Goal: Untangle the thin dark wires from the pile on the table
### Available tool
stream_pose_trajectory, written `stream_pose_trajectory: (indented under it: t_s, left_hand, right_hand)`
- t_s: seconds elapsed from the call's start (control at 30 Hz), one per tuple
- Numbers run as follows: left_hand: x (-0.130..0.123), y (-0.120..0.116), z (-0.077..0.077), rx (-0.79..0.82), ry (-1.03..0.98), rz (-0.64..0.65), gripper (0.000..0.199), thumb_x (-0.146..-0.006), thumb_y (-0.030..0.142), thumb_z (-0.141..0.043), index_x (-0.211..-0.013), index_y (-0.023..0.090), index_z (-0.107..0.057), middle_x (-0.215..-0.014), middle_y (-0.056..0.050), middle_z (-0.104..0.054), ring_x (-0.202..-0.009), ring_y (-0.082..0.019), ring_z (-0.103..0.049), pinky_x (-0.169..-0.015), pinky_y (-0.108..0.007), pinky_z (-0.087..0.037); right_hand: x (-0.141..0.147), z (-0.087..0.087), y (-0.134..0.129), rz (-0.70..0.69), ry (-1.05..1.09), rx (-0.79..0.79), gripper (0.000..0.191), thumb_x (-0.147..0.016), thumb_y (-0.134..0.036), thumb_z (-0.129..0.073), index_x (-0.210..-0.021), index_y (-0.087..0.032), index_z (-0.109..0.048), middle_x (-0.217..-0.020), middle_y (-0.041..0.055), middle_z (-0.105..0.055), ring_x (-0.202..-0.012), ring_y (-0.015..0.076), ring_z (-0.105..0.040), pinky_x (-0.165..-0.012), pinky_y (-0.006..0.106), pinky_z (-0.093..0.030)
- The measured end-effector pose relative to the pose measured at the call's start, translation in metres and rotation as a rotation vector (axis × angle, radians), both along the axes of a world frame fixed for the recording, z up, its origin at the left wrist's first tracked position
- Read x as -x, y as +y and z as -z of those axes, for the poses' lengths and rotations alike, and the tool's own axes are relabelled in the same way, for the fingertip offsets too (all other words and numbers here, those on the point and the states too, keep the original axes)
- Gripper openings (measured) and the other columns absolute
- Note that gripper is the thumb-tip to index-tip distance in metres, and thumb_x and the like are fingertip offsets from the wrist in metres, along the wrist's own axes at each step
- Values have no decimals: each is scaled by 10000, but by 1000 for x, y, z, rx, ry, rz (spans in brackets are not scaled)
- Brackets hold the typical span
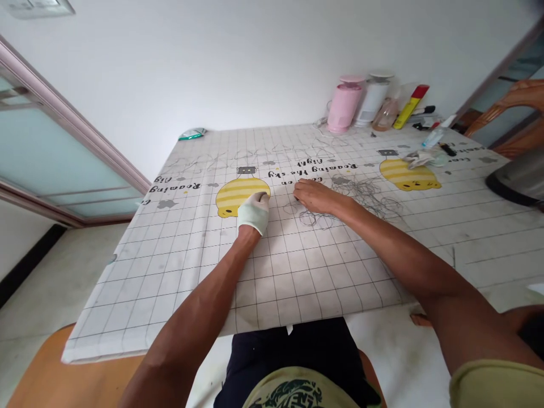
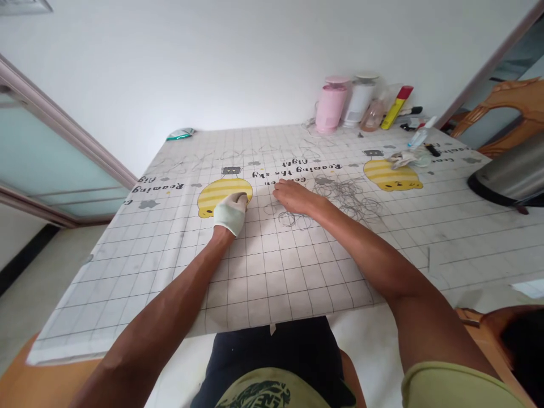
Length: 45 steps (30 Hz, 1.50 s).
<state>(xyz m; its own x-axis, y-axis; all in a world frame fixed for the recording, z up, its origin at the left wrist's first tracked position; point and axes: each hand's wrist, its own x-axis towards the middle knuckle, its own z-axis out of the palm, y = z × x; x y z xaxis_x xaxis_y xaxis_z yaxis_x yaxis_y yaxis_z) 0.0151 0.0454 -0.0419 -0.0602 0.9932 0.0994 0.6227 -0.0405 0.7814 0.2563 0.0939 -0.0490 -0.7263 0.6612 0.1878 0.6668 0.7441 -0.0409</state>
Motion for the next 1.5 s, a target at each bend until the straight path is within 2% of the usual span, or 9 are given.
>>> stream_pose_trajectory:
  t_s: [0.1, 0.23, 0.37, 0.53, 0.73, 0.87, 1.03, 1.33, 1.5]
  left_hand:
    - [-3, -1, -1, 8, 38, 28, 303, -983, 341, -484, -933, 220, -758, -848, -73, -728, -873, -255, -660, -768, -320, -442]
    - [-8, -1, -1, 52, -16, 74, 335, -952, 362, -544, -1154, 213, -766, -940, -88, -761, -910, -270, -678, -808, -333, -469]
    - [-10, -3, -5, 122, -151, 152, 433, -912, 325, -595, -1309, 216, -731, -931, -48, -777, -697, -198, -664, -758, -308, -503]
    - [-9, -7, -10, 215, -353, 211, 307, -927, 326, -566, -1096, 198, -789, -921, -38, -772, -526, -113, -591, -552, -251, -468]
    - [-10, -7, -9, 238, -640, 147, 308, -916, 343, -620, -1111, 147, -755, -929, -87, -761, -568, -111, -619, -500, -227, -453]
    - [-9, -10, -14, 238, -660, 158, 303, -914, 334, -628, -1106, 141, -762, -866, -74, -757, -541, -99, -580, -490, -223, -435]
    - [-8, -18, -26, 182, -610, 163, 307, -912, 346, -634, -1092, 141, -775, -859, -71, -765, -566, -111, -596, -508, -233, -468]
    - [-17, -34, -34, 121, -540, 180, 338, -906, 413, -646, -1102, 184, -796, -846, -38, -771, -590, -110, -610, -555, -225, -496]
    - [-23, -36, -34, 139, -530, 195, 322, -911, 377, -627, -1101, 180, -797, -818, -30, -757, -569, -105, -601, -539, -222, -486]
  right_hand:
    - [3, -2, -6, 21, -48, -76, 172, -943, -97, -529, -831, -197, -612, -909, 114, -618, -926, 275, -524, -818, 397, -454]
    - [6, -7, -16, 44, -1, -133, 136, -953, -106, -498, -928, -192, -601, -935, 117, -627, -921, 277, -529, -808, 400, -455]
    - [13, -18, -26, 13, 40, -183, 180, -974, -106, -458, -965, -197, -614, -925, 110, -630, -920, 283, -533, -842, 423, -453]
    - [25, -33, -45, 11, 146, -243, 214, -973, -92, -460, -1017, -204, -636, -1008, 129, -648, -983, 307, -554, -879, 461, -472]
    - [30, -41, -72, 242, 561, -427, 253, -993, -139, -482, -1168, -249, -627, -1071, 126, -653, -1065, 337, -593, -936, 525, -512]
    - [14, -49, -74, 261, 660, -447, 354, -962, -164, -560, -1291, -282, -610, -1225, 125, -653, -1202, 363, -590, -1038, 589, -493]
    - [-13, -64, -75, 351, 755, -373, 350, -993, -209, -545, -1328, -292, -600, -1292, 106, -660, -1254, 322, -612, -1055, 548, -520]
    - [1, -54, -76, 155, 502, -380, 349, -980, -254, -663, -1326, -264, -619, -1222, 130, -686, -1194, 355, -603, -1063, 604, -461]
    - [13, -43, -74, 93, 352, -415, 192, -1034, -216, -559, -1094, -301, -720, -953, 69, -692, -1009, 302, -590, -1081, 591, -425]
